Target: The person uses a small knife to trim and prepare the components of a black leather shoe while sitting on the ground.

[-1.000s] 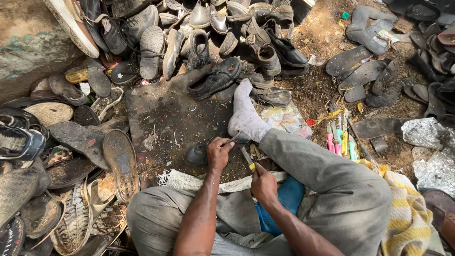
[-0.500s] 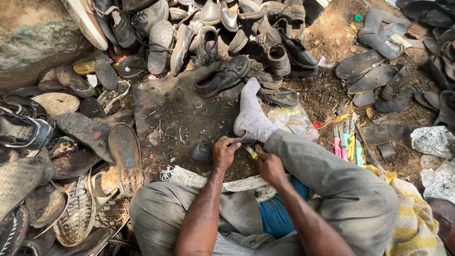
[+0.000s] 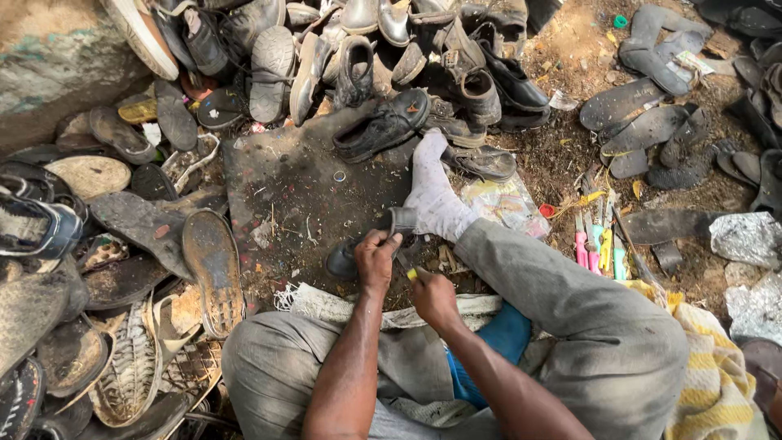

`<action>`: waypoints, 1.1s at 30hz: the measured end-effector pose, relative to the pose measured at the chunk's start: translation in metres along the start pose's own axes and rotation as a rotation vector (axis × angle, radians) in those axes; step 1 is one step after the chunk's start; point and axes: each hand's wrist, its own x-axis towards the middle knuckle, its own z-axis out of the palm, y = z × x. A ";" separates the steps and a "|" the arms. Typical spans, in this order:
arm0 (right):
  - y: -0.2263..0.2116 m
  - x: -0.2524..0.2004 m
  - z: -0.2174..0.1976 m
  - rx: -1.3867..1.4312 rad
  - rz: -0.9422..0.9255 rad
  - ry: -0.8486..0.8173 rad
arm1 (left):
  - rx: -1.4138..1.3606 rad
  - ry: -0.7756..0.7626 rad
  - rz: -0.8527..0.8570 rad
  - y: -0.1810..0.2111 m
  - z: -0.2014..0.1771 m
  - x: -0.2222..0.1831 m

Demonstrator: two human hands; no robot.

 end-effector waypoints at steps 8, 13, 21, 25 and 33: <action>-0.016 -0.055 0.005 0.060 0.104 0.020 | -0.335 0.164 -0.054 -0.039 0.003 0.015; -0.051 -0.043 -0.026 0.426 0.606 -0.207 | -0.611 0.324 -0.171 -0.034 0.019 0.003; 0.004 -0.014 -0.050 -0.007 0.175 -0.089 | 0.392 0.191 0.256 0.032 0.053 -0.020; 0.054 -0.001 0.003 -0.053 0.036 -0.120 | 0.977 -0.353 0.748 0.040 0.003 -0.008; 0.020 0.018 0.022 0.087 -0.003 -0.056 | 0.287 -0.284 0.120 -0.001 -0.025 0.016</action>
